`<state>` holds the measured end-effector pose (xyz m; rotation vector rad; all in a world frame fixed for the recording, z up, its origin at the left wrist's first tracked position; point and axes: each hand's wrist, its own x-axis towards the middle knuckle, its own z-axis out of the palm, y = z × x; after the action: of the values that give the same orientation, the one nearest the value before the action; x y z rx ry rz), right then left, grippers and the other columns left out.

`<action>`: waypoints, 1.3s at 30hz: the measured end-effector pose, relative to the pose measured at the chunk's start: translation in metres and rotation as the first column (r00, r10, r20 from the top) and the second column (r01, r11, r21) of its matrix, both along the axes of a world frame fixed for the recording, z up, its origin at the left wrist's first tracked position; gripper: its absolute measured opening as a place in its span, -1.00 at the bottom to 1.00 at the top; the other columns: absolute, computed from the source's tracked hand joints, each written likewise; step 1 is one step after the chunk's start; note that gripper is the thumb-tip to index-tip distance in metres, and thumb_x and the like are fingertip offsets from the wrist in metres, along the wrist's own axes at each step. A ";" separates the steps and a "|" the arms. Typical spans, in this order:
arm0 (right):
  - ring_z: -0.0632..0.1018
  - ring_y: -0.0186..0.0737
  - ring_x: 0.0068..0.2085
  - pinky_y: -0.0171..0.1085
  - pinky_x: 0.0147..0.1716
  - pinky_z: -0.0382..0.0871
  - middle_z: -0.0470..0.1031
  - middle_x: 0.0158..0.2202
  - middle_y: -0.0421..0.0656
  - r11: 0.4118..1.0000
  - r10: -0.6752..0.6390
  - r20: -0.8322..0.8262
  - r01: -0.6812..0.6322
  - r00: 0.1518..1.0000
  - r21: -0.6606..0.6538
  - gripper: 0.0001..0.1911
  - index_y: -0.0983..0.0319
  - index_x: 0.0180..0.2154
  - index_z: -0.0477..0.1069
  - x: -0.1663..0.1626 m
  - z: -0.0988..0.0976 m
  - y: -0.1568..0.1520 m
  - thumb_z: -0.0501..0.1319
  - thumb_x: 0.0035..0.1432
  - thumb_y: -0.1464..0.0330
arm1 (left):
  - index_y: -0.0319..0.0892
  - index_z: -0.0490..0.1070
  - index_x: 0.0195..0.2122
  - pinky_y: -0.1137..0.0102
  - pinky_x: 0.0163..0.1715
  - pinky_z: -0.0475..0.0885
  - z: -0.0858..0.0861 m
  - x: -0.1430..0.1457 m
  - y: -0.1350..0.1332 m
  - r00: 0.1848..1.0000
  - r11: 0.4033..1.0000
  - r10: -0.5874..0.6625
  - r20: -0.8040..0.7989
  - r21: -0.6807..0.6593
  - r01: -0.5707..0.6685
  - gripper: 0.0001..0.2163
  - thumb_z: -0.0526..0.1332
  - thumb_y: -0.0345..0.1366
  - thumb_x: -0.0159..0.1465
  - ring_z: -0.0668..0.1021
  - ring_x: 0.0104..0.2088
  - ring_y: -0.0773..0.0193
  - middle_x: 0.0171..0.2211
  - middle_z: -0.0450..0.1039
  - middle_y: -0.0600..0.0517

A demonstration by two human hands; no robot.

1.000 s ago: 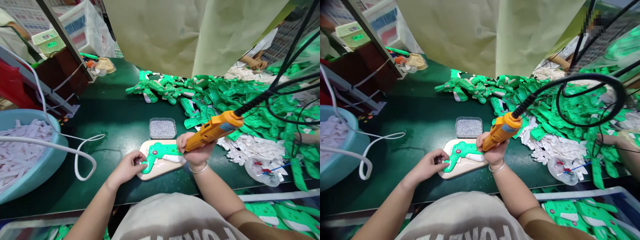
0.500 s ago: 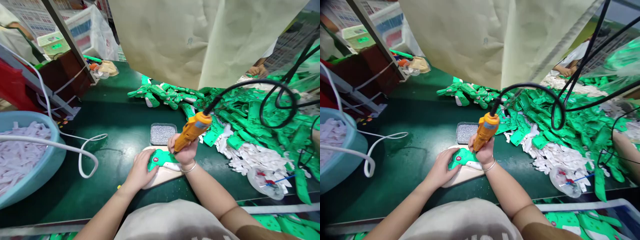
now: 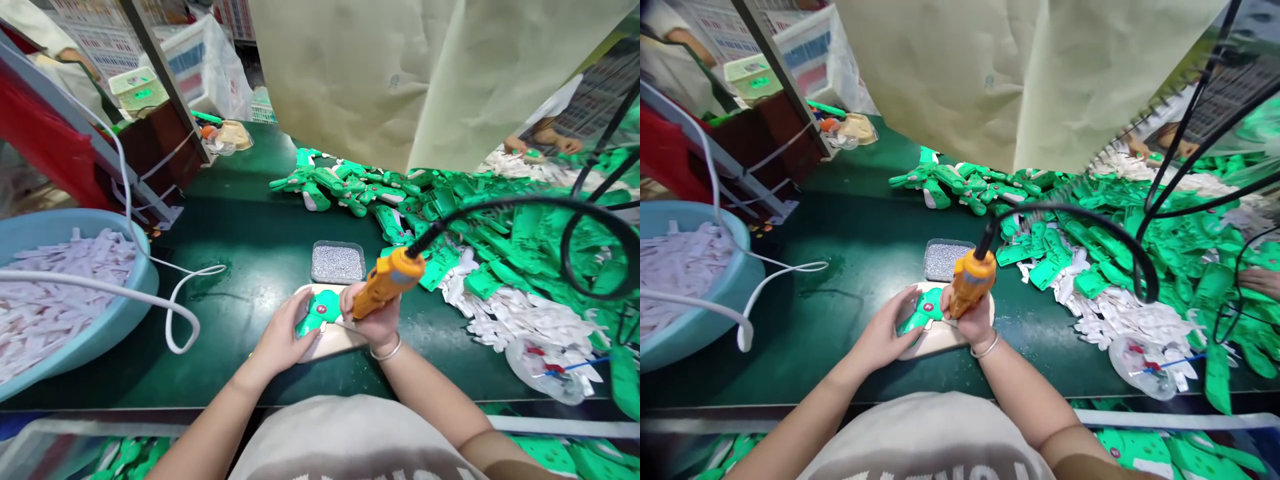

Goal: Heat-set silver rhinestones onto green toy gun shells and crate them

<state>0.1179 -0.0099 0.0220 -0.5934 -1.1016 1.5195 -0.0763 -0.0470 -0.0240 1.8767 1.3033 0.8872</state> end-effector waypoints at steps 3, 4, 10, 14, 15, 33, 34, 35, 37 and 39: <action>0.30 -0.23 -0.66 -0.24 -0.65 0.14 0.29 -0.72 -0.17 0.998 -0.019 -0.029 0.021 0.999 0.064 -0.15 0.19 -0.61 0.44 -0.014 0.012 0.013 0.01 -0.14 -0.47 | -0.12 0.13 0.34 0.02 0.22 0.43 -0.007 0.000 -0.008 0.998 0.999 0.006 0.065 -0.036 -0.004 -0.31 0.31 -0.35 0.18 0.50 0.21 -0.02 0.24 0.40 -0.21; 0.29 -0.23 -0.66 -0.23 -0.65 0.15 0.28 -0.72 -0.17 0.997 -0.026 -0.035 0.029 0.999 0.075 -0.14 0.18 -0.62 0.43 -0.022 0.014 0.018 -0.01 -0.16 -0.48 | -0.11 0.12 0.35 0.00 0.23 0.42 -0.010 0.000 -0.009 0.997 0.999 0.014 0.073 -0.039 -0.011 -0.29 0.31 -0.37 0.17 0.50 0.21 -0.03 0.24 0.40 -0.22; 0.21 -0.29 -0.68 -0.26 -0.68 0.08 0.18 -0.75 -0.23 0.999 0.032 0.005 -0.032 0.999 -0.006 -0.18 0.15 -0.65 0.31 -0.062 0.003 0.036 -0.03 -0.17 -0.49 | -0.14 0.15 0.33 -0.06 0.27 0.34 -0.019 0.000 -0.008 0.999 0.999 0.030 0.039 -0.021 -0.029 -0.27 0.35 -0.36 0.12 0.46 0.24 -0.08 0.25 0.38 -0.23; 0.22 -0.29 -0.67 -0.27 -0.68 0.10 0.20 -0.74 -0.21 1.000 0.025 0.017 -0.026 1.000 0.010 -0.18 0.16 -0.65 0.32 -0.061 -0.001 0.035 -0.01 -0.14 -0.47 | -0.14 0.17 0.31 -0.10 0.28 0.32 -0.016 0.000 -0.007 1.000 1.000 0.023 0.018 -0.004 -0.023 -0.30 0.33 -0.34 0.13 0.47 0.23 -0.08 0.24 0.39 -0.23; 0.23 -0.28 -0.66 -0.26 -0.67 0.12 0.21 -0.74 -0.21 1.000 0.020 0.011 -0.020 1.000 0.018 -0.19 0.16 -0.65 0.33 -0.059 0.000 0.035 -0.02 -0.12 -0.46 | -0.14 0.17 0.31 -0.10 0.28 0.33 -0.016 0.000 -0.008 1.000 1.000 0.021 0.020 -0.002 -0.021 -0.30 0.33 -0.34 0.13 0.47 0.23 -0.08 0.24 0.39 -0.23; 0.25 -0.28 -0.66 -0.27 -0.65 0.12 0.23 -0.73 -0.21 1.000 0.010 0.018 -0.010 1.000 -0.004 -0.22 0.17 -0.63 0.34 -0.058 -0.009 0.032 -0.01 0.00 -0.40 | -0.14 0.19 0.29 -0.05 0.25 0.36 -0.013 0.001 -0.008 0.999 0.998 -0.012 -0.036 0.063 0.015 -0.35 0.29 -0.33 0.15 0.52 0.16 -0.06 0.17 0.46 -0.19; 0.26 -0.28 -0.65 -0.28 -0.64 0.12 0.23 -0.73 -0.21 1.000 0.005 0.027 -0.005 1.000 -0.007 -0.22 0.17 -0.63 0.33 -0.059 -0.011 0.032 -0.01 -0.01 -0.40 | -0.15 0.20 0.28 -0.05 0.24 0.38 -0.013 0.001 -0.008 0.999 0.998 -0.013 -0.037 0.058 0.016 -0.36 0.29 -0.32 0.15 0.53 0.15 -0.07 0.16 0.46 -0.19; 0.26 -0.28 -0.65 -0.28 -0.65 0.11 0.23 -0.74 -0.21 1.000 0.006 0.034 -0.006 0.999 -0.008 -0.22 0.17 -0.63 0.33 -0.060 -0.011 0.032 0.00 -0.02 -0.40 | -0.15 0.20 0.28 -0.05 0.22 0.39 -0.014 0.001 -0.008 0.999 0.998 -0.015 -0.039 0.053 0.017 -0.37 0.29 -0.32 0.15 0.53 0.15 -0.07 0.16 0.46 -0.19; 0.25 -0.28 -0.65 -0.28 -0.65 0.10 0.23 -0.74 -0.21 1.000 0.017 0.027 -0.016 0.999 -0.005 -0.22 0.17 -0.63 0.35 -0.059 -0.009 0.032 0.01 -0.04 -0.41 | -0.15 0.20 0.27 -0.05 0.22 0.39 -0.014 0.001 -0.007 0.999 0.999 -0.017 -0.044 0.050 0.019 -0.37 0.29 -0.31 0.15 0.52 0.15 -0.08 0.17 0.45 -0.20; 0.25 -0.28 -0.66 -0.28 -0.65 0.10 0.23 -0.74 -0.21 1.000 0.023 -0.020 -0.023 1.000 0.015 -0.22 0.17 -0.63 0.37 -0.056 -0.003 0.029 -0.01 -0.02 -0.40 | -0.14 0.18 0.29 -0.06 0.24 0.36 -0.013 0.001 -0.007 0.999 0.998 -0.021 -0.043 0.055 0.023 -0.36 0.28 -0.32 0.16 0.51 0.18 -0.07 0.20 0.43 -0.20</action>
<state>0.0623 0.0191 0.0186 -0.5564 -1.1068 1.5328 -0.0754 -0.0542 -0.0374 1.9592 1.2928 0.8848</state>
